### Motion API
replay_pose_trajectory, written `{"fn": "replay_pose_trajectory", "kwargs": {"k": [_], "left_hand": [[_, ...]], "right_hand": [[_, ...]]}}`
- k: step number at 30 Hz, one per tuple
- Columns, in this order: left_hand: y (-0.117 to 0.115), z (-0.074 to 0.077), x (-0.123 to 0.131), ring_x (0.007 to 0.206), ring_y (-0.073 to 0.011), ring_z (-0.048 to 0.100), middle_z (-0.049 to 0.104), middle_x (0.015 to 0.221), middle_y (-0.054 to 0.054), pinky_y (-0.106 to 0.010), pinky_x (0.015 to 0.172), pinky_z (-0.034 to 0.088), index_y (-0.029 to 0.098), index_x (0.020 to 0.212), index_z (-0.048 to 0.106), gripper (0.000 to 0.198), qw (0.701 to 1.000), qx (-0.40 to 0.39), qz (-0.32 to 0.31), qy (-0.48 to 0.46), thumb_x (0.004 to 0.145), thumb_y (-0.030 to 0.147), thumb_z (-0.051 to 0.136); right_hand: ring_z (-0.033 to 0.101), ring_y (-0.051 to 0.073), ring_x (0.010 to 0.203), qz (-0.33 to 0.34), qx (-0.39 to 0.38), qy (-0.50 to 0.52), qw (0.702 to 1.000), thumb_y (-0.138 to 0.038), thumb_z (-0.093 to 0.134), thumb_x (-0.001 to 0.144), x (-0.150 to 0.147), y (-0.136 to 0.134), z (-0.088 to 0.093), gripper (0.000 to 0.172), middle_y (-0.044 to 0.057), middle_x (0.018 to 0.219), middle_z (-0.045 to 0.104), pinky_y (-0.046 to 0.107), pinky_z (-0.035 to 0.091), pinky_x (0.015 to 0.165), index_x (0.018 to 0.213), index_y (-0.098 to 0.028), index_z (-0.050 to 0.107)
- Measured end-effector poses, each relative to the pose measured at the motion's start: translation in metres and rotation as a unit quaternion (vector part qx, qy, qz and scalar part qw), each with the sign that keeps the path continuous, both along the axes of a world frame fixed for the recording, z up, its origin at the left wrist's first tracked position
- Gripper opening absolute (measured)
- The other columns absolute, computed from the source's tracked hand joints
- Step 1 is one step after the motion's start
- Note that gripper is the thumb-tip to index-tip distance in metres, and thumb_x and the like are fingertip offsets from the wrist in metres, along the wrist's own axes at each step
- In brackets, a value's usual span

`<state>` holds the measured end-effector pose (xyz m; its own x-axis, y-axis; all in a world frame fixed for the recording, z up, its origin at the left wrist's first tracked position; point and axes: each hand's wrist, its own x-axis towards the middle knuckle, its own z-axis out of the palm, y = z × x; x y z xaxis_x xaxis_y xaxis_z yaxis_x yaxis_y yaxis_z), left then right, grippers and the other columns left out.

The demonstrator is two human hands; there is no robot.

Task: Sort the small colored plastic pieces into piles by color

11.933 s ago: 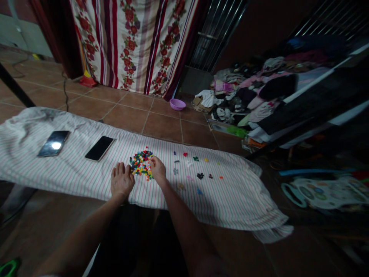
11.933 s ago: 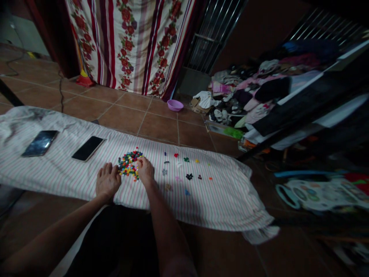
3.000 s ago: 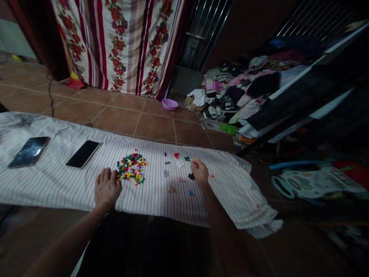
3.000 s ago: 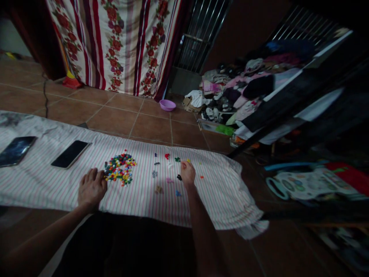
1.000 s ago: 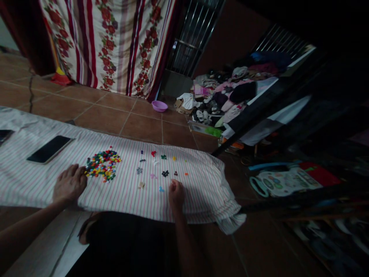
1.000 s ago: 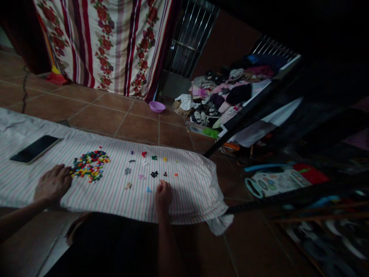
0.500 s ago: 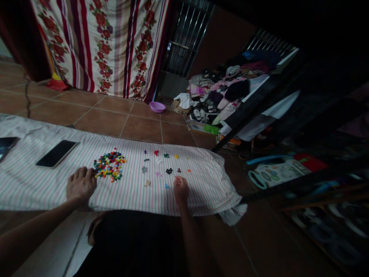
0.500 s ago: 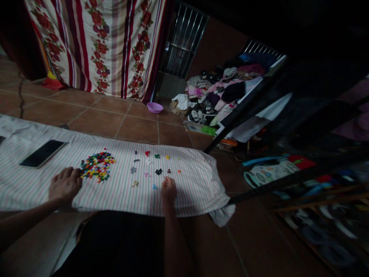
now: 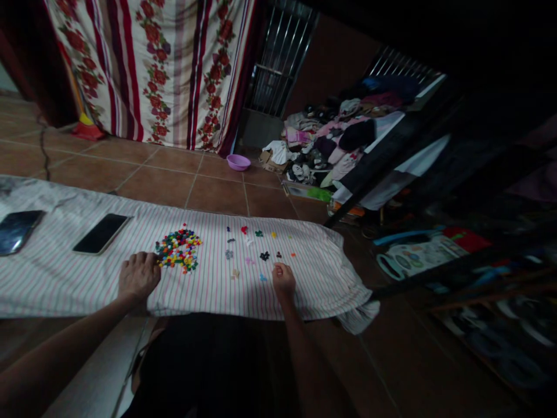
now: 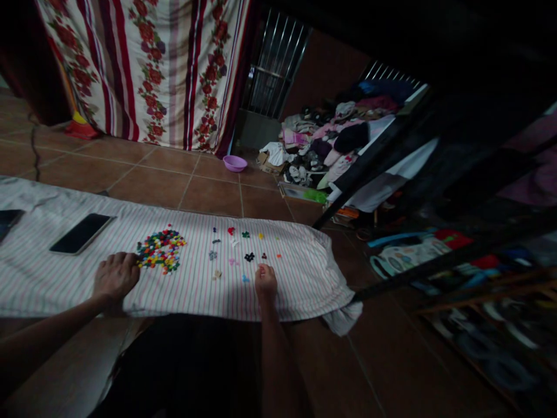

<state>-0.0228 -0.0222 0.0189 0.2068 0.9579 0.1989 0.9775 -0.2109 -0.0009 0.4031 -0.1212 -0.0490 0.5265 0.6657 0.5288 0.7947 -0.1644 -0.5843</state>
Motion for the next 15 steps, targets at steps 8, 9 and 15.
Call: {"fn": "replay_pose_trajectory", "kwargs": {"k": [8,9,15], "left_hand": [[0.001,-0.004,-0.002,0.101,-0.0311,0.054,0.062,0.107,-0.016,-0.042,0.084,0.038,0.014,0.107,0.063,0.034,0.999,0.016,0.007,-0.042,0.091,0.027,0.035],[0.001,-0.004,-0.002,0.102,-0.0312,0.054,0.062,0.108,-0.017,-0.042,0.084,0.039,0.014,0.107,0.063,0.034,0.999,0.019,0.006,-0.051,0.091,0.026,0.035],[0.007,-0.015,-0.005,0.117,-0.0320,0.052,0.060,0.122,-0.019,-0.045,0.095,0.041,0.013,0.110,0.061,0.033,0.993,0.045,-0.012,-0.107,0.090,0.023,0.037]], "right_hand": [[0.059,0.021,0.075,-0.036,-0.030,0.002,0.999,-0.032,0.042,0.077,0.003,0.002,0.001,0.031,0.010,0.081,0.067,0.031,0.047,0.072,0.084,-0.017,0.068],[0.059,0.021,0.076,-0.038,-0.037,0.002,0.999,-0.033,0.041,0.077,0.004,0.002,0.002,0.032,0.010,0.082,0.067,0.032,0.047,0.072,0.083,-0.017,0.068],[0.059,0.022,0.077,-0.048,-0.063,-0.002,0.997,-0.036,0.041,0.077,0.004,-0.001,0.006,0.034,0.012,0.087,0.069,0.033,0.047,0.074,0.084,-0.017,0.068]]}}
